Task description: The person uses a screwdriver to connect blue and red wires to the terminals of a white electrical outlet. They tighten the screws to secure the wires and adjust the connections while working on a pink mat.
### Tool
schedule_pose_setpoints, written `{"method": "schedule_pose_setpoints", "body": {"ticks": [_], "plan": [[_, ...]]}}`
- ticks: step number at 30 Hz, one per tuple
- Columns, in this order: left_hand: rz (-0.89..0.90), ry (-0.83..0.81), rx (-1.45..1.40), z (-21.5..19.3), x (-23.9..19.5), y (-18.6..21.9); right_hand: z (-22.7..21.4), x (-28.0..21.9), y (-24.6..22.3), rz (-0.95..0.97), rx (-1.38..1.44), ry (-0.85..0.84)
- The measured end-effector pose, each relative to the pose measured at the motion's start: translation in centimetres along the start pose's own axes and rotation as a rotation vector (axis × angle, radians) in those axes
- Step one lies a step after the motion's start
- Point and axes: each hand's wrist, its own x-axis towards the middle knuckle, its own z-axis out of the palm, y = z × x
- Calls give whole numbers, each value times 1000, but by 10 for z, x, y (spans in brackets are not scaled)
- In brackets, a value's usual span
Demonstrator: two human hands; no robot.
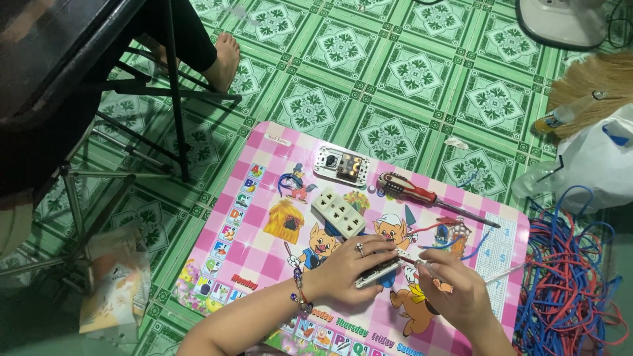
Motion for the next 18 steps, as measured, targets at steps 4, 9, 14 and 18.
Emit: {"method": "schedule_pose_setpoints", "body": {"ticks": [4, 9, 14, 18], "plan": [[4, 24, -7, 3, -1, -1, 1, -7, 2, 110, 60, 0], [-4, 13, -16, -2, 1, 4, -1, -8, 4, 33, 102, -61], [7, 30, -11, -1, 1, 2, -1, -3, 0, 41, 10, -27], [-10, 8, -16, 0, 1, -1, 0, 0, 2, -6, 5, 14]]}}
